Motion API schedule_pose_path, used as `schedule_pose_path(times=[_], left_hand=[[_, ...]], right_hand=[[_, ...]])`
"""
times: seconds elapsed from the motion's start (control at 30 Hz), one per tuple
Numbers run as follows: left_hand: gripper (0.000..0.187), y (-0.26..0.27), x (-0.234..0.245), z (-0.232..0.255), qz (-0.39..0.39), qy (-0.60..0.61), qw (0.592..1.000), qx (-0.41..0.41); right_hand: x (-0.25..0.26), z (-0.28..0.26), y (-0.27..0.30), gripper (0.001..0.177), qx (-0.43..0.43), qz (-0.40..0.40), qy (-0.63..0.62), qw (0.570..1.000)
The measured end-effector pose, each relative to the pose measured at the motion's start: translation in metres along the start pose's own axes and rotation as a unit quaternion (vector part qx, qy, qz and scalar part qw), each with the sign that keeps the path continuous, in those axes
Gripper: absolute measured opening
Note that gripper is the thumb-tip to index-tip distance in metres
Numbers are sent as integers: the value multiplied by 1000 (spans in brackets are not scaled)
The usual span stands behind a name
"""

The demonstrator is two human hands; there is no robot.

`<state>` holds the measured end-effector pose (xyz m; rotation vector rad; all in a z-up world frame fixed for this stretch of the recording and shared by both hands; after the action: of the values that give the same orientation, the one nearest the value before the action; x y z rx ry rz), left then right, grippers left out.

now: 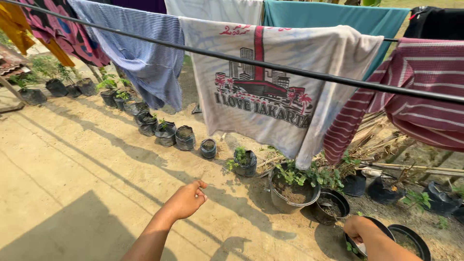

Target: The person hangs clothes from a tub onto a clothesline, carries the empty tub to a table, and picks up clothes from the table.

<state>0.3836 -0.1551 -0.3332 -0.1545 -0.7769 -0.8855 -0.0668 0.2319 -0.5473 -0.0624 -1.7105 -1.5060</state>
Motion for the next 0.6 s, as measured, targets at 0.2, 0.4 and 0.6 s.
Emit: schedule_pose_path(times=[0.2,0.4,0.6], left_hand=[[42,114,107,-101,46,-11,991,124],[46,243,177,-166,103,6,950,293],[47,343,221,-213,193,66,908,366]], right_hand=[[17,-211,-2,28,59,-4,106,993],[69,-451,88,29,166,143,65,974],[73,-650,214,32,291,136,101,941]])
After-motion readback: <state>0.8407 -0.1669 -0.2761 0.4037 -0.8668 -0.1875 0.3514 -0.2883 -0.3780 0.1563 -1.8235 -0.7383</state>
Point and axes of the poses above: each hand's wrist, its own y-axis away from the middle knuckle, its own x-axis out of the back of the hand, z = x × y, the point moved 6 cm from there along -y, towards the middle knuckle, and after that the axes turned 3 degrees about y, right-handed, at the moved point
